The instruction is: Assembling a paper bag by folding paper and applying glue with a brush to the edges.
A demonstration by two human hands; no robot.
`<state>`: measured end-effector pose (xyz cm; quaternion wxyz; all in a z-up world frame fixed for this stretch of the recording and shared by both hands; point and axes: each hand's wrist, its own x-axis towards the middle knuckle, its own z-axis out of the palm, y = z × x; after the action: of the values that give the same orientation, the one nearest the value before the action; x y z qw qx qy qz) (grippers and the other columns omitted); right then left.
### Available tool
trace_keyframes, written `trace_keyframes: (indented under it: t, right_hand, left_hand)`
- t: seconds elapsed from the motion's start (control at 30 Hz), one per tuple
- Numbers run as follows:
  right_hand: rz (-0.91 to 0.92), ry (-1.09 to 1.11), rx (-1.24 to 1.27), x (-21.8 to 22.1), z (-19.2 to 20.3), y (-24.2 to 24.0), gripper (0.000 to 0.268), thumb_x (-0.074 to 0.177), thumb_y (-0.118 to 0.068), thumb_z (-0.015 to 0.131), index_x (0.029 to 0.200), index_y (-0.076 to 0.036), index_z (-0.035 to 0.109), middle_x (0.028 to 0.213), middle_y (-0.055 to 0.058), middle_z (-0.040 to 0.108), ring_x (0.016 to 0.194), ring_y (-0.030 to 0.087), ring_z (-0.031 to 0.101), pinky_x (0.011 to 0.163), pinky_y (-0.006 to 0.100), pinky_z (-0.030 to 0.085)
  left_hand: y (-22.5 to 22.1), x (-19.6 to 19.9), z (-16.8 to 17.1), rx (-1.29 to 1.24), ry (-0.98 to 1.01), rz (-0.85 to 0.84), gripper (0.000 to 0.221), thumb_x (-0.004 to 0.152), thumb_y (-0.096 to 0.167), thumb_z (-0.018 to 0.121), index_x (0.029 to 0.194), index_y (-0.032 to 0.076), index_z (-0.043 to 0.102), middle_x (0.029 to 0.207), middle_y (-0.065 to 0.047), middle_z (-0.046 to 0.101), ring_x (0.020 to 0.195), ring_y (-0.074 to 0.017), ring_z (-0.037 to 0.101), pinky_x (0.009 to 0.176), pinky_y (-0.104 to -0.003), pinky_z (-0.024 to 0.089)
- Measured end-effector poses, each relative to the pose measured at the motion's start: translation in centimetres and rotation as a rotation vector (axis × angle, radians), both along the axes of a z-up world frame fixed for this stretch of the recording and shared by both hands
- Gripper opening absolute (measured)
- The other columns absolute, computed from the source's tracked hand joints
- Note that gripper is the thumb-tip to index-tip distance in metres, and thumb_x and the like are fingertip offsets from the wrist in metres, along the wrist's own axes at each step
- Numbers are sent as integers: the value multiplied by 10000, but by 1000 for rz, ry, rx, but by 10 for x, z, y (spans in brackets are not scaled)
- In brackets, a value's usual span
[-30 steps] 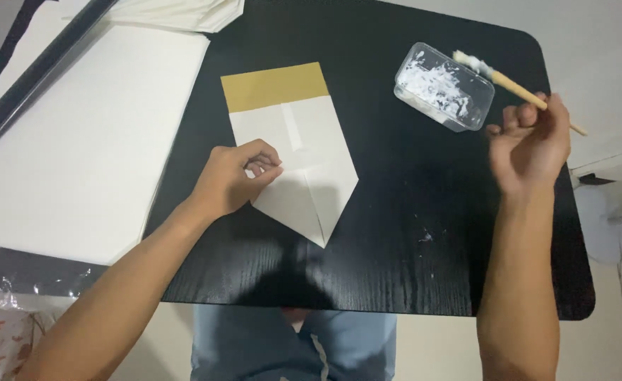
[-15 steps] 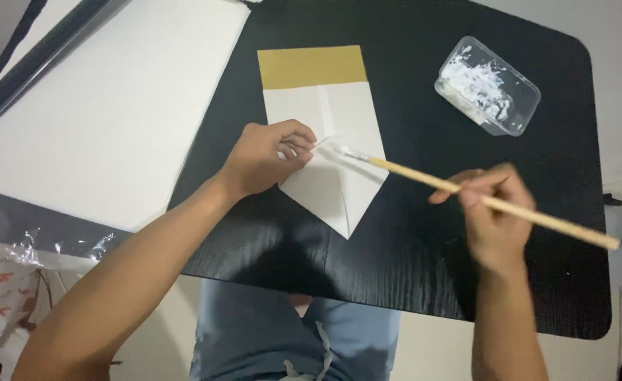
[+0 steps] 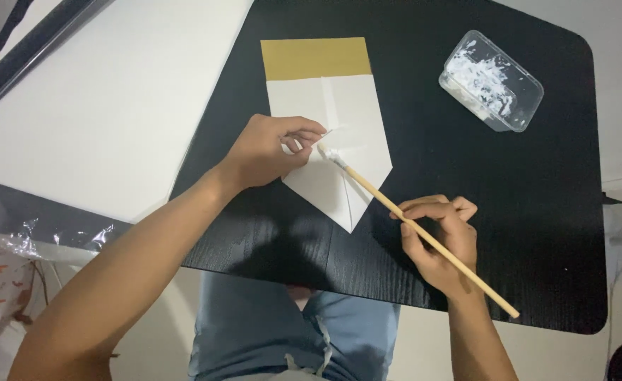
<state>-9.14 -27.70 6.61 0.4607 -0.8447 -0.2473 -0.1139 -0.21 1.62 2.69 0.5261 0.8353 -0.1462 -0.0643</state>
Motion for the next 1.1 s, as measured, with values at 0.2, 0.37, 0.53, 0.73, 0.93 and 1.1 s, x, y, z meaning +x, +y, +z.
trace_keyframes:
  t: [0.2, 0.37, 0.53, 0.73, 0.93, 1.1]
  right_hand:
    - [-33, -56, 19, -2, 0, 1, 57, 929, 42, 649, 985, 49, 645, 904, 244, 759, 832, 363, 722, 786, 463, 552]
    - [-11, -46, -37, -3, -7, -2, 66, 896, 29, 691, 960, 14, 680, 899, 208, 772, 831, 352, 727, 797, 462, 567]
    - [-70, -81, -4, -5, 6, 2, 58, 945, 59, 647, 993, 27, 653, 931, 226, 761, 879, 367, 726, 815, 463, 571]
    - [-79, -24, -46, -7, 10, 12, 84, 894, 18, 707, 973, 21, 680, 924, 225, 785, 821, 347, 746, 750, 481, 579]
    - [-59, -78, -25, -6, 3, 6, 48, 901, 23, 693, 945, 39, 685, 898, 243, 778, 792, 391, 734, 763, 500, 571]
    - [-93, -181, 112, 6, -18, -24, 51, 979, -1, 632, 969, 7, 582, 852, 173, 738, 817, 343, 719, 845, 388, 509]
  left_hand:
    - [3, 3, -4, -6, 2, -19, 293, 954, 121, 675, 1243, 145, 720, 1089, -91, 787, 1016, -213, 729, 905, -296, 591]
    - [2, 5, -9, 12, -10, -27, 296, 953, 118, 673, 1243, 160, 718, 1098, -79, 784, 1011, -203, 724, 904, -290, 585]
    - [3, 4, -8, -8, -49, -39, 303, 952, 105, 681, 1248, 157, 711, 1099, -94, 779, 986, -220, 721, 872, -322, 591]
    - [1, 3, -6, 24, 29, -8, 293, 963, 134, 662, 1244, 187, 724, 1115, -74, 781, 985, -224, 717, 877, -330, 584]
    - [0, 3, -7, 23, 22, -1, 281, 959, 158, 682, 1236, 184, 728, 1100, -73, 783, 946, -216, 706, 826, -322, 584]
    - [-6, 10, -19, 2, 17, 69, 182, 957, 242, 726, 1128, 211, 780, 995, -67, 796, 862, -173, 710, 732, -295, 597]
